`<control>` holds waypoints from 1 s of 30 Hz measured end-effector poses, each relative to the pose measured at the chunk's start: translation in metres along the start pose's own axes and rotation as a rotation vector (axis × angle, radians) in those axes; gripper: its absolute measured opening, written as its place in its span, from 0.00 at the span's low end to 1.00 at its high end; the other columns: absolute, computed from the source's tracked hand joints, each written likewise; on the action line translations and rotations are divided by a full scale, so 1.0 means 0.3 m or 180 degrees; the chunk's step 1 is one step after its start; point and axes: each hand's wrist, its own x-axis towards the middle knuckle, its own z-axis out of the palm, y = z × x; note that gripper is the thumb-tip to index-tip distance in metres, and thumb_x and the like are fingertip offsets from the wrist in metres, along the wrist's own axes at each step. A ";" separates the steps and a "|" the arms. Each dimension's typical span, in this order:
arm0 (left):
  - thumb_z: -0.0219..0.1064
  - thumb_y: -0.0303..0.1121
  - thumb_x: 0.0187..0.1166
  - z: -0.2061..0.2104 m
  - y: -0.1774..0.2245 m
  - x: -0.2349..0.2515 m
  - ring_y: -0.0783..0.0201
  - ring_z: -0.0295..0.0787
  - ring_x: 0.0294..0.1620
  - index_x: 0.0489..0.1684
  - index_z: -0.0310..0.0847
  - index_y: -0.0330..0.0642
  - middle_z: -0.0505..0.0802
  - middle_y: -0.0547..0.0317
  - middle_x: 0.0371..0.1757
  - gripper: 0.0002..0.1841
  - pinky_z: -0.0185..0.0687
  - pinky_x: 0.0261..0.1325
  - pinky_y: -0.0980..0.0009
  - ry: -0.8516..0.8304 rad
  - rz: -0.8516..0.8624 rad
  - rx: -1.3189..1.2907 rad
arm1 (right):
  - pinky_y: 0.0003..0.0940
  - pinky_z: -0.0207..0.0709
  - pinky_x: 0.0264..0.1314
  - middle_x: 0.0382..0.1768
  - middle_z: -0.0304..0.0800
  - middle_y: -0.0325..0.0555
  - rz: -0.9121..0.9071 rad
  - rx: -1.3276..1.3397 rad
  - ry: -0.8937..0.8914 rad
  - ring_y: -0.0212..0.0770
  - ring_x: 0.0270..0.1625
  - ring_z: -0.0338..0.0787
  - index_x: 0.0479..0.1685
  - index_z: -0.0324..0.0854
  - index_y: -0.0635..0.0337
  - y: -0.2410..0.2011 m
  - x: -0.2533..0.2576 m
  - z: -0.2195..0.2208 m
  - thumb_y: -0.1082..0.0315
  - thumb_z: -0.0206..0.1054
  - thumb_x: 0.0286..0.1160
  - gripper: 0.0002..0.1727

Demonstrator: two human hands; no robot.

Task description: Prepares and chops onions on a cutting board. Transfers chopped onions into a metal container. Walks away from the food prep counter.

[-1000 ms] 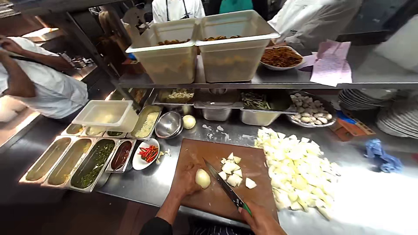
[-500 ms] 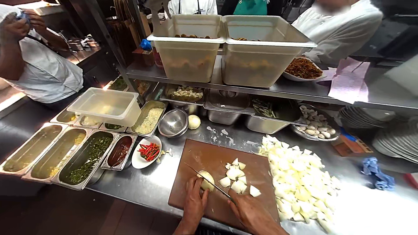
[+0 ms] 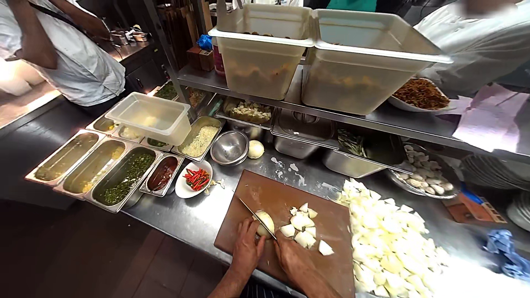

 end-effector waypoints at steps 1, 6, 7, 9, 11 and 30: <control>0.75 0.45 0.71 -0.003 0.001 0.003 0.49 0.85 0.69 0.62 0.89 0.46 0.90 0.49 0.65 0.23 0.80 0.74 0.56 -0.0012 -0.0013 0.0039 | 0.61 0.86 0.53 0.46 0.94 0.56 -0.0047 0.0032 0.0013 0.60 0.53 0.95 0.69 0.74 0.50 0.004 0.013 0.004 0.49 0.44 0.91 0.23; 0.70 0.42 0.75 -0.080 0.046 0.039 0.44 0.79 0.73 0.76 0.82 0.57 0.83 0.42 0.71 0.27 0.78 0.76 0.53 -0.0891 -0.0162 0.0163 | 0.58 0.83 0.47 0.42 0.89 0.57 -0.0256 0.1391 -0.0088 0.56 0.42 0.92 0.64 0.78 0.55 0.131 0.080 0.007 0.47 0.52 0.90 0.23; 0.70 0.41 0.75 -0.099 0.051 0.043 0.44 0.78 0.74 0.74 0.83 0.56 0.81 0.41 0.72 0.25 0.78 0.76 0.54 -0.1032 -0.0191 0.0124 | 0.58 0.83 0.46 0.41 0.88 0.56 -0.0214 0.1625 -0.0041 0.55 0.40 0.91 0.62 0.78 0.56 0.154 0.084 0.011 0.47 0.53 0.89 0.23; 0.71 0.40 0.75 -0.120 0.036 0.036 0.47 0.82 0.72 0.69 0.85 0.53 0.80 0.42 0.73 0.22 0.83 0.72 0.57 -0.1089 -0.0165 0.0036 | 0.54 0.84 0.40 0.37 0.87 0.54 -0.0190 0.1975 0.0112 0.52 0.34 0.90 0.62 0.78 0.55 0.164 0.069 0.014 0.46 0.53 0.89 0.23; 0.72 0.40 0.75 -0.124 0.010 0.026 0.52 0.85 0.68 0.67 0.85 0.52 0.80 0.44 0.74 0.21 0.88 0.66 0.59 -0.1095 -0.0105 -0.0033 | 0.48 0.83 0.27 0.29 0.83 0.49 -0.0241 0.2503 0.0097 0.47 0.22 0.85 0.64 0.76 0.53 0.133 0.049 0.017 0.44 0.53 0.89 0.24; 0.74 0.34 0.71 -0.146 -0.024 0.022 0.56 0.85 0.66 0.59 0.88 0.47 0.83 0.46 0.68 0.17 0.86 0.68 0.63 -0.1097 0.0012 -0.0066 | 0.51 0.84 0.48 0.35 0.89 0.49 -0.0452 0.1931 0.0757 0.49 0.40 0.91 0.62 0.79 0.55 0.029 0.130 0.082 0.47 0.51 0.89 0.24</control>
